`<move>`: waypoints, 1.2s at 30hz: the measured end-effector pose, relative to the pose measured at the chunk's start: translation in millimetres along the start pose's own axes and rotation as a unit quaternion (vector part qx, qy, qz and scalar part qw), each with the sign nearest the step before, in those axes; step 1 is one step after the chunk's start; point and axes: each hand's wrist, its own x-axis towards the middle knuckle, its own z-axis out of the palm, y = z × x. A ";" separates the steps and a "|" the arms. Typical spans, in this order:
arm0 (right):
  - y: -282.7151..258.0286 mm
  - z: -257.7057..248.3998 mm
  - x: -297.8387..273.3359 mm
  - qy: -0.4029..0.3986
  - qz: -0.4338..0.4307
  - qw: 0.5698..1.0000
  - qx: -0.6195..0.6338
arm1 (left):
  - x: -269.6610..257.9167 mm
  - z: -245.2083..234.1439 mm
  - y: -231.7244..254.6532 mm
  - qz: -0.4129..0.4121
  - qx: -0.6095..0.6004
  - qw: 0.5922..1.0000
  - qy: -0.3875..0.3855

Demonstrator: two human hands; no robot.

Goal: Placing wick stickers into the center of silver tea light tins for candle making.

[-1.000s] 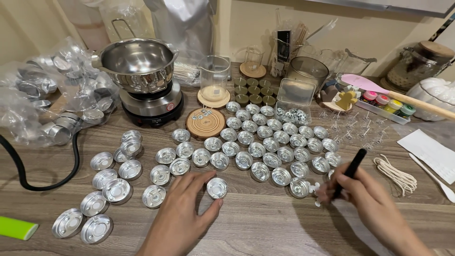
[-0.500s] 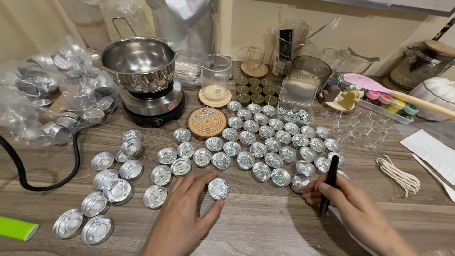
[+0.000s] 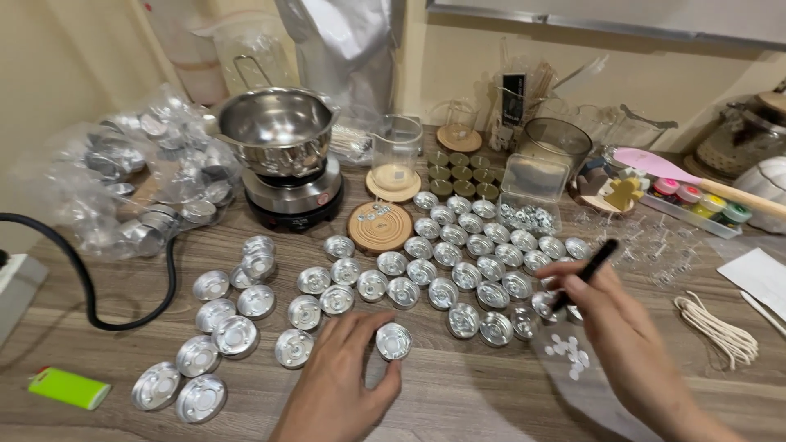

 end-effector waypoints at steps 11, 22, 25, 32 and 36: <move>2.1 125.7 120.2 -0.114 0.009 0.991 0.063 | -1.5 -6.2 -0.9 -0.024 -0.024 0.999 -0.001; 10.9 173.7 146.2 -0.120 -0.115 0.982 -0.085 | -0.4 -3.0 -7.9 -0.018 -0.028 0.999 -0.021; 6.3 171.8 142.9 -0.101 -0.080 0.984 -0.123 | -0.5 -5.0 -5.6 -0.008 -0.034 0.999 -0.016; -23.3 131.3 80.0 -0.102 -0.094 0.987 -0.082 | -4.6 -6.4 -3.0 -0.009 -0.041 0.999 -0.014; -14.1 100.8 16.7 -0.087 0.025 0.982 -0.166 | -1.9 -6.0 -4.3 -0.002 -0.045 0.999 -0.011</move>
